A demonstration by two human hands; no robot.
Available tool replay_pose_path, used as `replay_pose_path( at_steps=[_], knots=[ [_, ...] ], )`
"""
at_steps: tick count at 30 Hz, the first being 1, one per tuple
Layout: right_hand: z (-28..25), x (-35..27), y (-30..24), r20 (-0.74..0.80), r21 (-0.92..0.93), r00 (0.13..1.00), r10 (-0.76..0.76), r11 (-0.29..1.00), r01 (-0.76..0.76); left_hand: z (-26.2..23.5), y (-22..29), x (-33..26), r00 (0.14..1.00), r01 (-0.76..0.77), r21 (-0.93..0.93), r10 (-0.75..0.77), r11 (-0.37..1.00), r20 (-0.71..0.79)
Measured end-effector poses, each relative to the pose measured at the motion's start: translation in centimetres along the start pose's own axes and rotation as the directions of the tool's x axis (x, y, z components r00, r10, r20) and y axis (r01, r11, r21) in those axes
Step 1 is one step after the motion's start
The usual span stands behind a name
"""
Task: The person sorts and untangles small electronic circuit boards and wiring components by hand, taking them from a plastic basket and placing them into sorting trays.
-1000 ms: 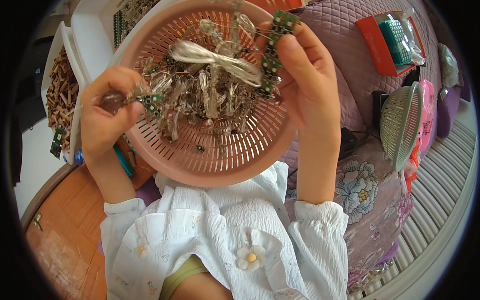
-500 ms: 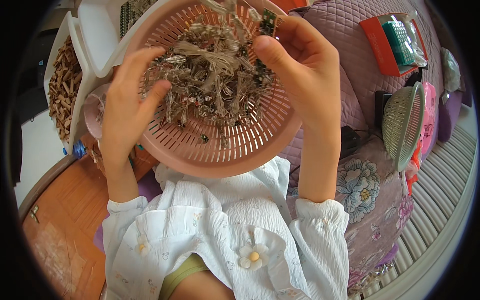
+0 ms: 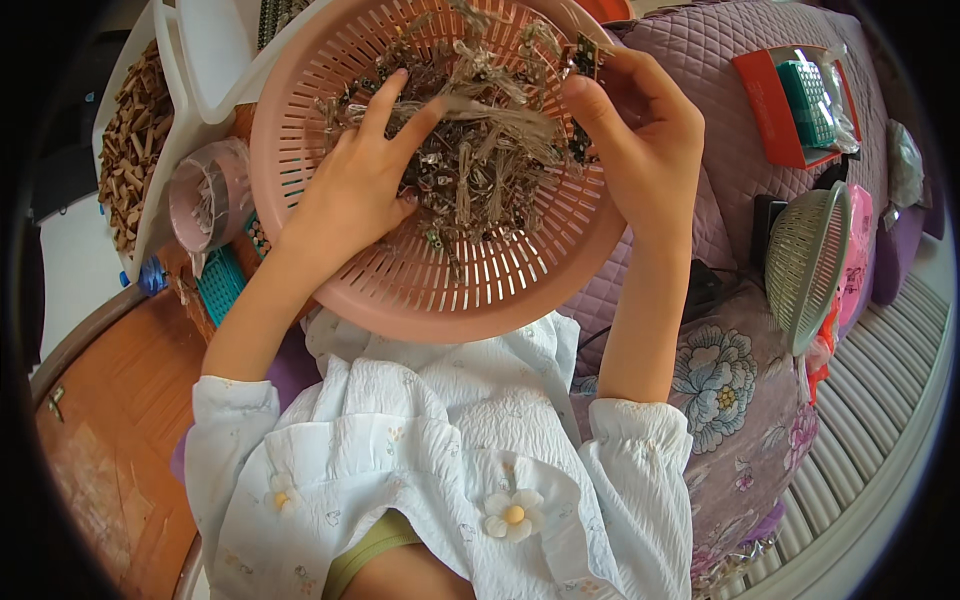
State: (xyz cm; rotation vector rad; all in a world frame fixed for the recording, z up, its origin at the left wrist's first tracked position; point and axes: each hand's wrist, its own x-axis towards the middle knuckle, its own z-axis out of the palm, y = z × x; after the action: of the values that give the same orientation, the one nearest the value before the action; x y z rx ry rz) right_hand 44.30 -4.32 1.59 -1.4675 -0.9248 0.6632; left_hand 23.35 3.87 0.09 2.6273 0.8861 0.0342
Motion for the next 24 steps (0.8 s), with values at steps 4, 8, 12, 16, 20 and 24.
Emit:
replay_pose_path(
  at_steps=[4, 8, 12, 16, 20, 24],
  knots=[
    [0.1, 0.2, 0.4, 0.025, 0.029, 1.000, -0.017, 0.999, 0.017, 0.2, -0.5, 0.9, 1.000, 0.004, -0.039, -0.003, 0.999, 0.019],
    [0.1, 0.4, 0.2, 0.022, 0.041, 1.000, 0.012, 0.999, -0.013, -1.3, -1.7, 2.6, 1.000, 0.031, -0.209, -0.029, 0.978, 0.013],
    [-0.5, 0.5, 0.3, -0.046, 0.120, 0.998, 0.038, 0.992, -0.032, -5.1, -2.4, 3.8, 0.987, -0.110, -0.216, 0.082, 0.970, -0.135],
    [-0.6, 0.6, 0.5, -0.026, 0.137, 0.999, 0.028, 0.990, -0.024, -12.9, 1.0, 4.8, 0.916, 0.331, -0.249, -0.246, 0.910, 0.318],
    [-0.4, 0.6, 0.4, -0.018, 0.109, 0.999, 0.046, 0.993, -0.044, -14.5, 0.7, 4.5, 0.939, 0.266, -0.385, -0.147, 0.884, 0.312],
    [-0.4, 0.9, 0.4, 0.004, 0.124, 0.999, 0.046, 0.991, -0.046, -16.2, 1.1, 3.8, 0.907, 0.331, -0.347, -0.194, 0.878, 0.372]
  ],
)
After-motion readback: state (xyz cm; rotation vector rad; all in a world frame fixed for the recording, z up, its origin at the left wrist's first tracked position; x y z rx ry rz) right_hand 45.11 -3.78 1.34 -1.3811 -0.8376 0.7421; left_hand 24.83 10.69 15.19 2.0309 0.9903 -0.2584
